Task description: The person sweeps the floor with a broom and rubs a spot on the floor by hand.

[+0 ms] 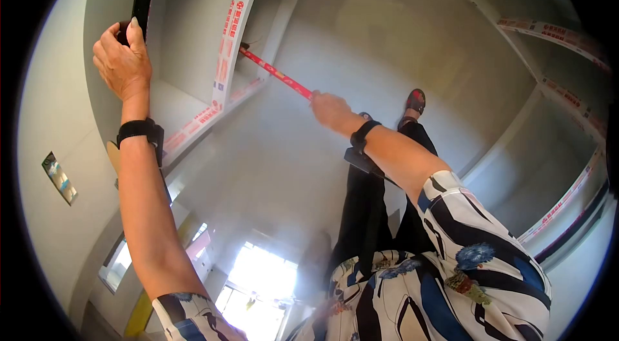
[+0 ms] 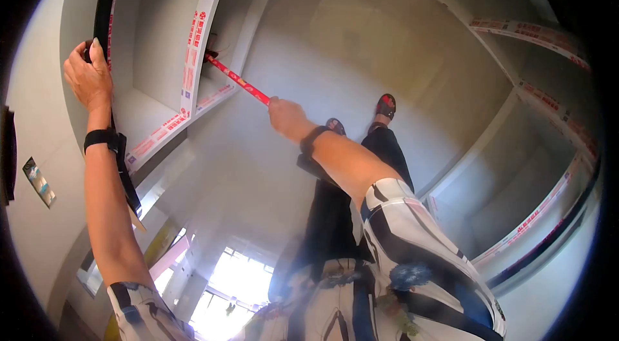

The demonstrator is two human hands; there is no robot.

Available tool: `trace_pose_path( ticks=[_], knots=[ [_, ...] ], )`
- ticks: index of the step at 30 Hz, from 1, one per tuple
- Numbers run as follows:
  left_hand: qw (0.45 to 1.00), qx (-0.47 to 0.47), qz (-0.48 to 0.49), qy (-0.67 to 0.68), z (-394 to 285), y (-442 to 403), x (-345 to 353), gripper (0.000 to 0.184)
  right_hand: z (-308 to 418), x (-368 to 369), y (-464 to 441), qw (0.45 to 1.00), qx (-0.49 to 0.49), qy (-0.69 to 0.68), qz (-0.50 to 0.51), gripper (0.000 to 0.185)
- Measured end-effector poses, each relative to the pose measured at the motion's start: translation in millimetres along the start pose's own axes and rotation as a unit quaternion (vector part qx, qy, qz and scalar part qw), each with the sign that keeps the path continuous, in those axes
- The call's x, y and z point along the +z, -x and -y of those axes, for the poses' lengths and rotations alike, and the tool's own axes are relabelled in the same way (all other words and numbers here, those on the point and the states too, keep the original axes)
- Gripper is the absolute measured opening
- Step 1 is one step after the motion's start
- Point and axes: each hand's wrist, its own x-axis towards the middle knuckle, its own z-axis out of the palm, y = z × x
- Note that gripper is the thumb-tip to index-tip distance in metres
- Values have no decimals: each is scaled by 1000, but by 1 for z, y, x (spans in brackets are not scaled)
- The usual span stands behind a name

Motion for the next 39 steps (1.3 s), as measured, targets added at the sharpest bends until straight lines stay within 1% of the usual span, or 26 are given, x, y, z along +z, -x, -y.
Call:
trace_pose_path(
  ticks=[2,4,7,10,12,13,15,17,18,20,21,22,23,24,26,27,29,30,32,33,35,39],
  knots=[
    [1000,-7,2,-3,-1,-1,-1,39,-5,-6,1,1000,1,12,-2,26],
    [1000,-14,7,-4,0,1,1,39,-21,-13,7,994,-53,52,-84,16],
    [1000,-19,8,-11,2,-1,4,41,-58,-23,32,986,-82,92,-111,17],
    [999,-25,-1,-20,4,0,6,43,-76,-58,95,993,-28,96,-63,18],
    [1000,-27,15,2,8,0,8,49,-89,-71,138,994,8,94,-48,19],
    [1000,-28,12,2,5,0,4,49,-100,-74,160,993,30,98,-49,19],
    [999,-18,-3,-30,-1,0,1,43,-97,-91,198,993,58,96,-43,17],
    [999,-21,-7,-28,-3,0,-2,43,-111,-100,228,998,6,33,-48,15],
    [999,-21,-1,-29,-4,0,-3,42,-110,-108,239,998,3,37,-59,15],
    [999,-28,-2,-23,-6,1,-5,42,-97,-129,267,998,18,-62,2,16],
    [999,-33,8,-20,-8,1,-5,42,-88,-137,284,998,18,-60,-4,16],
    [999,-35,10,-19,-7,1,-5,42,-79,-144,300,984,114,-135,33,17],
    [999,-37,5,-17,-7,1,-5,42,-72,-148,315,954,206,-208,71,18],
    [999,-38,8,-20,-7,1,-5,42,-70,-149,330,955,203,-206,67,18],
    [999,-44,17,-25,-7,2,-4,43,-72,-151,363,980,136,-146,-14,21],
    [999,-45,15,-23,-7,2,-5,43,-69,-155,378,980,135,-144,-17,21],
    [998,-49,23,-23,-8,2,-7,43,-61,-168,406,977,167,-123,-50,26],
    [998,-51,19,-20,-8,2,-7,43,-56,-173,419,977,167,-121,-55,26],
    [998,-47,22,-26,-8,1,-8,43,-50,-179,442,960,222,-164,-42,29],
    [998,-48,19,-22,-9,1,-9,43,-53,-177,454,960,223,-163,-47,29],
    [998,-50,26,-23,-10,1,-11,42,-61,-170,469,972,174,-132,-92,30],
    [999,-43,7,-11,-11,1,-12,42,-56,-172,456,973,135,-118,-144,31]
  ],
)
